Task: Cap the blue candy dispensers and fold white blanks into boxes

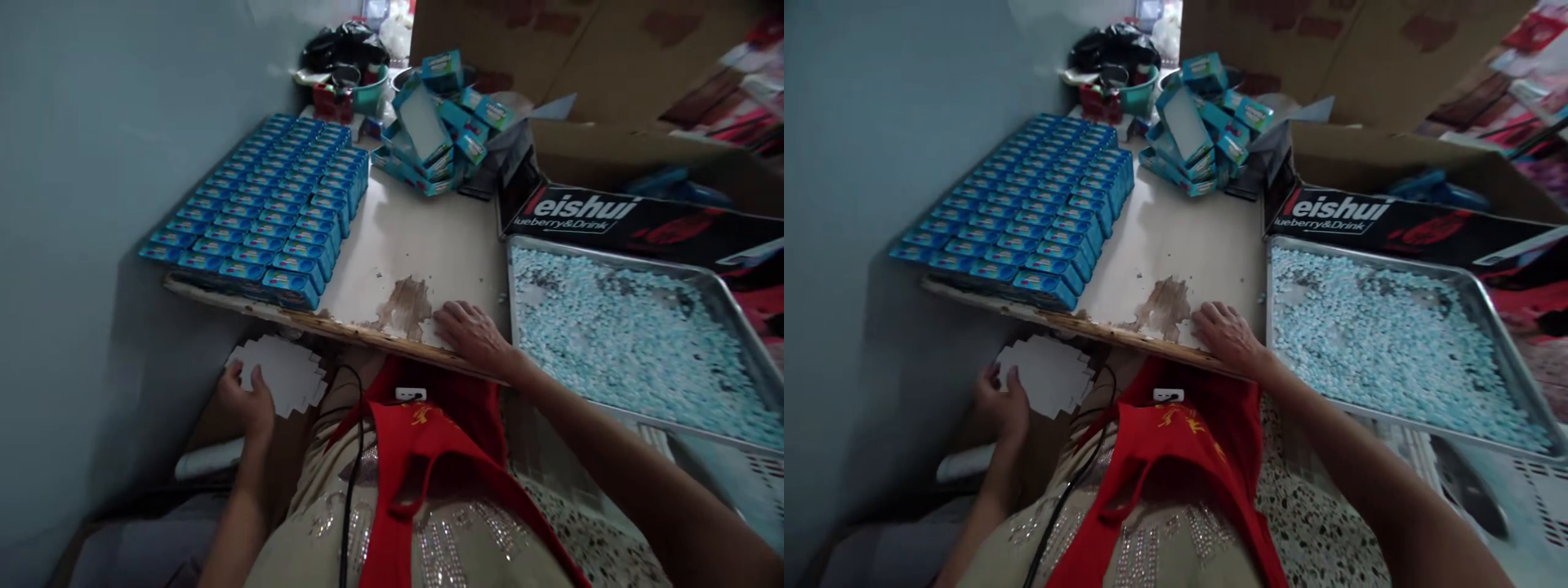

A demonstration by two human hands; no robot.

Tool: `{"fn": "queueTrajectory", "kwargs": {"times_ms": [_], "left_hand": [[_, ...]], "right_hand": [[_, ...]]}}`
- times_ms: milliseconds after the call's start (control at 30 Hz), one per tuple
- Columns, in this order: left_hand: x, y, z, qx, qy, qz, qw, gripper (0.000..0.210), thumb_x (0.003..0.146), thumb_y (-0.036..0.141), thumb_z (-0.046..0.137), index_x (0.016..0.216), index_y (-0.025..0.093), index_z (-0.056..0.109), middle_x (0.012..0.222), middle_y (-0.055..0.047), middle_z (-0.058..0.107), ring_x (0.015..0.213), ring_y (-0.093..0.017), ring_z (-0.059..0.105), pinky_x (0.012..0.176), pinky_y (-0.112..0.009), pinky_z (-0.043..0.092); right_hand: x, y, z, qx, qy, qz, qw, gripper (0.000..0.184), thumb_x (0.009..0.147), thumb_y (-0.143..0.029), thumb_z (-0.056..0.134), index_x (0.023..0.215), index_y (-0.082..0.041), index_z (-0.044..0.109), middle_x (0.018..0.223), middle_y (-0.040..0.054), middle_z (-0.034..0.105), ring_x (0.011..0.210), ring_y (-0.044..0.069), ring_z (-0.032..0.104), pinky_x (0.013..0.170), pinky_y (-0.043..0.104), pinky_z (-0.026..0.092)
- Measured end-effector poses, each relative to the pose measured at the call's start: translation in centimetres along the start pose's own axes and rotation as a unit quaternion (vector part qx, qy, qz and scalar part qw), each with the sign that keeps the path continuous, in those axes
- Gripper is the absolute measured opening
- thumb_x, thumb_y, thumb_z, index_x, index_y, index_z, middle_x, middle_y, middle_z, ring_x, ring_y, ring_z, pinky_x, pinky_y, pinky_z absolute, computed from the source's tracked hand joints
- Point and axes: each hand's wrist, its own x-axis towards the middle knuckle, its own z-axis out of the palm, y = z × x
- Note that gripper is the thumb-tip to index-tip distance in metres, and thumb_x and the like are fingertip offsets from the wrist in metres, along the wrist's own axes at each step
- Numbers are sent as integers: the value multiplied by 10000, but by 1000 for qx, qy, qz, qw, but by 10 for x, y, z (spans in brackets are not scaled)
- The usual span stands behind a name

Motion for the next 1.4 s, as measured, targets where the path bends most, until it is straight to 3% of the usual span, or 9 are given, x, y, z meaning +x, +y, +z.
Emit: {"fn": "queueTrajectory", "kwargs": {"times_ms": [167, 333, 433, 600, 833, 1033, 1233, 1333, 1400], "left_hand": [[22, 108, 33, -37, -102, 396, 912, 160, 993, 281, 631, 1116, 248, 727, 1123, -99, 764, 1129, -245, 700, 1089, -423, 513], [57, 199, 88, 31, -299, 414, 859, 529, 940, 402, 723, 1418, 192, 636, 1513, -160, 604, 1484, -328, 489, 1249, -486, 391], [66, 204, 109, 105, -410, 393, 816, 675, 928, 464, 727, 1526, 201, 556, 1673, -164, 433, 1592, -387, 323, 1286, -581, 296], [69, 193, 110, 113, -413, 392, 814, 636, 943, 490, 691, 1514, 237, 577, 1669, -156, 441, 1588, -387, 328, 1284, -609, 269], [76, 189, 106, 81, -408, 399, 817, 643, 917, 495, 715, 1500, 256, 586, 1654, -133, 468, 1579, -384, 343, 1258, -626, 321], [82, 184, 101, 85, -404, 410, 814, 676, 917, 443, 724, 1540, 257, 536, 1678, -121, 435, 1587, -380, 330, 1254, -609, 333], [85, 190, 99, -24, -383, 291, 876, 261, 956, 309, 664, 1199, 255, 740, 1390, -105, 700, 1371, -303, 590, 1172, -526, 450], [103, 240, 136, -107, -372, 68, 919, 178, 990, 304, 586, 1009, 265, 759, 1106, -76, 769, 1115, -248, 690, 1059, -469, 522], [126, 286, 181, -189, -368, -138, 900, 178, 923, 336, 660, 1043, 226, 730, 1096, -102, 750, 1093, -244, 688, 1044, -435, 532]], "right_hand": [[1, 6, 8, -15, 6, -19, 1000, 358, 1086, -347, 444, 1344, -168, 614, 1332, 157, 630, 1222, 313, 526, 1000, 423, 425], [4, 4, 10, -9, 21, -16, 1000, 357, 1092, -371, 442, 1338, -185, 620, 1319, 147, 634, 1226, 306, 520, 1002, 409, 418], [4, 2, 8, 7, 15, 3, 1000, 356, 1082, -379, 479, 1345, -194, 632, 1313, 141, 654, 1221, 305, 544, 1008, 408, 425], [40, 27, -15, 101, -56, 50, 992, 327, 1063, -466, 526, 1070, -232, 754, 1044, 98, 754, 1023, 268, 664, 857, 343, 461], [232, 149, -68, 182, 217, 272, 920, 429, 1035, -465, 519, 1304, -140, 599, 1185, 165, 718, 1026, 275, 676, 898, 394, 484], [352, 189, -80, 139, 203, 389, 888, 528, 986, -536, 555, 1327, -134, 585, 1358, 254, 568, 1147, 373, 619, 910, 499, 497], [355, 203, -90, 150, 132, 414, 888, 353, 894, -328, 547, 1166, -143, 675, 1249, 205, 624, 1039, 333, 650, 906, 491, 502], [350, 214, -88, 217, 123, 417, 874, 370, 793, -262, 542, 1108, -164, 709, 1155, 170, 695, 1036, 325, 655, 926, 481, 511], [341, 218, -86, 286, 126, 427, 848, 393, 744, -264, 521, 1073, -166, 711, 1048, 143, 726, 997, 307, 660, 929, 474, 522]]}}
